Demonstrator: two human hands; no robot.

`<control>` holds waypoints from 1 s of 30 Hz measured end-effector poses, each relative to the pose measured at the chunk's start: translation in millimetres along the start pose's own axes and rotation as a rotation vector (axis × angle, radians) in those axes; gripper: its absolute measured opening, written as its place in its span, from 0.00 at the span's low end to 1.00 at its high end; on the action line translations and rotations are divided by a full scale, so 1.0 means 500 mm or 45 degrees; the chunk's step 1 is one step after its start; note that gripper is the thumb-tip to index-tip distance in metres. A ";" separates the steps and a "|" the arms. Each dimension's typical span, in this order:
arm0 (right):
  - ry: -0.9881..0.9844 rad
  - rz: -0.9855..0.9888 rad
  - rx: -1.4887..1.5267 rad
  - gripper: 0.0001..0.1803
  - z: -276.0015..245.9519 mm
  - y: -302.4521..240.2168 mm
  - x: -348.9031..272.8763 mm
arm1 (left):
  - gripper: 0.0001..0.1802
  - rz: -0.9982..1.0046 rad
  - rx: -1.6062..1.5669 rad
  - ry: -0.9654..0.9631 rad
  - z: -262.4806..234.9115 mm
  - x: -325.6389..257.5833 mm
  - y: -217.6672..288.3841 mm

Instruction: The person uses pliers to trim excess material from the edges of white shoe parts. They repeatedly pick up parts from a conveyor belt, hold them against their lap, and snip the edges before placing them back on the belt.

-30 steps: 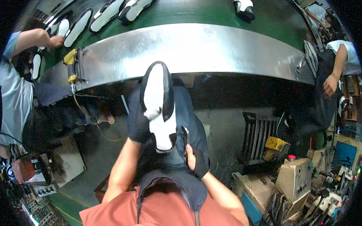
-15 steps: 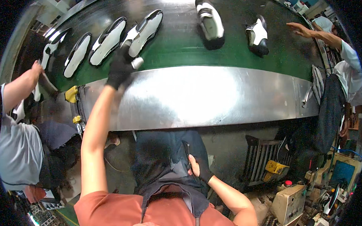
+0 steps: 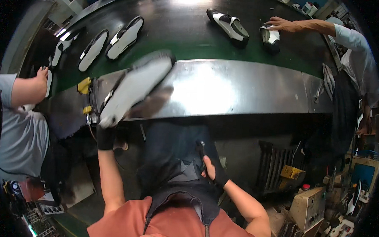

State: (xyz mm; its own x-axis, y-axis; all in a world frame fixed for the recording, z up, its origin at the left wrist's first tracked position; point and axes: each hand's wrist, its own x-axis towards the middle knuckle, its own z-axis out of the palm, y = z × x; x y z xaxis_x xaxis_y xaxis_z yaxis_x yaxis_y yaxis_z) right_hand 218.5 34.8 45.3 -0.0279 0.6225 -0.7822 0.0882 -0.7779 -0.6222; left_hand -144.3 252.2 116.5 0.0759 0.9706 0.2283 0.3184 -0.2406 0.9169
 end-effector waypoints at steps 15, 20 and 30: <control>-0.452 -0.363 0.151 0.28 0.063 -0.025 -0.252 | 0.09 0.061 -0.305 -0.447 0.273 -0.235 0.177; -0.504 -0.282 0.626 0.26 0.098 -0.036 -0.230 | 0.26 -0.036 -0.590 -0.351 0.287 -0.230 0.191; -0.739 -0.175 0.222 0.33 -0.002 -0.094 -0.186 | 0.15 0.029 -0.468 -0.192 0.299 -0.247 0.226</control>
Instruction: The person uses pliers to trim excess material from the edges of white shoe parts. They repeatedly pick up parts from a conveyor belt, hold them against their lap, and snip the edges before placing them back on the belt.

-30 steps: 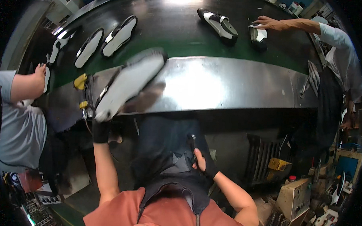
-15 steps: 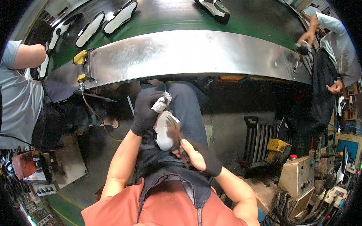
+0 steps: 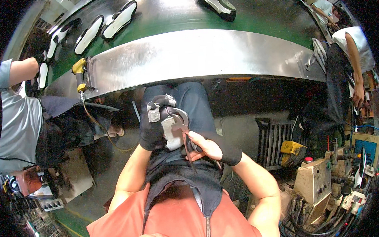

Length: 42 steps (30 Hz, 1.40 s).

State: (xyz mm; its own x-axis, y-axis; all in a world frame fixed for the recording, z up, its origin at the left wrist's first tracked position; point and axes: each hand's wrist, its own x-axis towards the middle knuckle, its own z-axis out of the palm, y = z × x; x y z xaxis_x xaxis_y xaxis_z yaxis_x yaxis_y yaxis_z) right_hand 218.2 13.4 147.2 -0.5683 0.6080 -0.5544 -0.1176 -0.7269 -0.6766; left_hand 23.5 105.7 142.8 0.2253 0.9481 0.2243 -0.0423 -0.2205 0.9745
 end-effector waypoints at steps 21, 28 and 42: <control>-0.520 -0.010 0.545 0.34 0.029 0.057 0.085 | 0.21 0.102 -0.096 0.169 -0.021 -0.017 -0.041; 0.039 0.051 -0.719 0.30 0.038 -0.115 -0.001 | 0.19 0.093 -0.036 0.065 -0.016 -0.023 -0.033; 0.804 -0.855 -0.873 0.18 0.085 0.133 0.156 | 0.16 0.268 0.135 0.109 -0.019 0.013 -0.108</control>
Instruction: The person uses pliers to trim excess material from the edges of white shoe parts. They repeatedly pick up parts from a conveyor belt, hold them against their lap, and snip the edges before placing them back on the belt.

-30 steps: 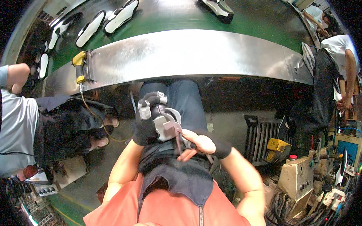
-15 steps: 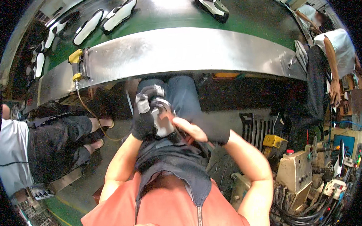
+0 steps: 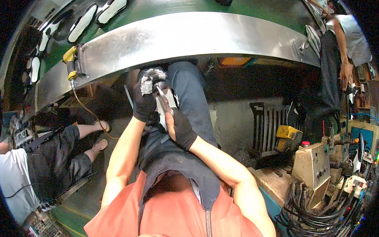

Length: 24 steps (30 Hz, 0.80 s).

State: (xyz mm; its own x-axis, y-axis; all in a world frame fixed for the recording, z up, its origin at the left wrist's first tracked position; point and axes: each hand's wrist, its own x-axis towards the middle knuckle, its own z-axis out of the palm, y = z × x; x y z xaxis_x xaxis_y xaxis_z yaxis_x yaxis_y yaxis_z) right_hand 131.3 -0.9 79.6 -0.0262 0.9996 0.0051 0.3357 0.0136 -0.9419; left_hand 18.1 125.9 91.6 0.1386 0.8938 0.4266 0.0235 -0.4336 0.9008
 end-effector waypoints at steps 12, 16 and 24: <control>-0.787 0.546 1.221 0.26 -0.107 0.007 0.030 | 0.30 -0.171 -0.245 -0.038 0.005 -0.011 -0.002; -0.802 0.729 0.935 0.25 -0.147 -0.052 0.032 | 0.28 -0.096 -0.078 -0.073 0.004 -0.008 0.016; 0.002 0.021 0.065 0.13 0.002 -0.024 -0.041 | 0.28 -0.099 -0.249 -0.278 -0.029 -0.020 0.043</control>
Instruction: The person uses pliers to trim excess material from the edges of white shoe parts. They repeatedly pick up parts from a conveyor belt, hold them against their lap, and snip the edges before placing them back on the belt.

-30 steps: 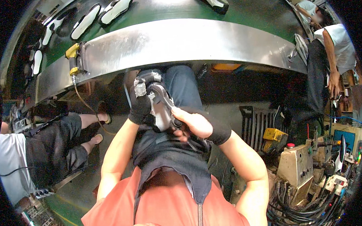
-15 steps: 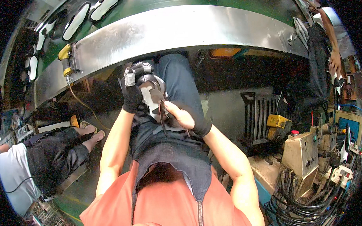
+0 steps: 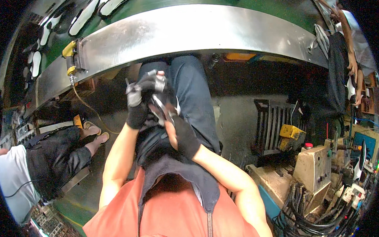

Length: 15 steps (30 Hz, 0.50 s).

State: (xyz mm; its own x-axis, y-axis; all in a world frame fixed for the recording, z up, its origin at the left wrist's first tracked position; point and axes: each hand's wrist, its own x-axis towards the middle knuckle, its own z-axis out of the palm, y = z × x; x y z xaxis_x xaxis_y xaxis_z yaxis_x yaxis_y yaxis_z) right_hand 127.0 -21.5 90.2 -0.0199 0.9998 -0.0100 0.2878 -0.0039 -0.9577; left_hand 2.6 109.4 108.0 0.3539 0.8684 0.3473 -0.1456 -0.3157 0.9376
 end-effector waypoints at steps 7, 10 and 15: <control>-0.540 -0.330 -0.391 0.19 -0.105 0.034 -0.181 | 0.45 -0.431 -0.331 -0.072 0.048 -0.149 0.101; -0.581 -0.329 -0.371 0.18 -0.111 0.048 -0.205 | 0.46 -0.503 -0.252 -0.037 0.065 -0.154 0.109; -0.606 -0.383 -0.391 0.19 -0.112 0.073 -0.220 | 0.41 -0.469 -0.220 -0.087 0.058 -0.149 0.121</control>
State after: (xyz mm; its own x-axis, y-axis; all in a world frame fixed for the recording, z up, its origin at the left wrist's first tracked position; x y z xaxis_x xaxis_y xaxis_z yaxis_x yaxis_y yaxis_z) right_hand 193.4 -130.5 72.3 -0.5451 0.8368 0.0517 0.4634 0.3521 -0.8132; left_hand -5.8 14.6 139.1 0.4708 0.8822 -0.0053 -0.1489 0.0854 0.9852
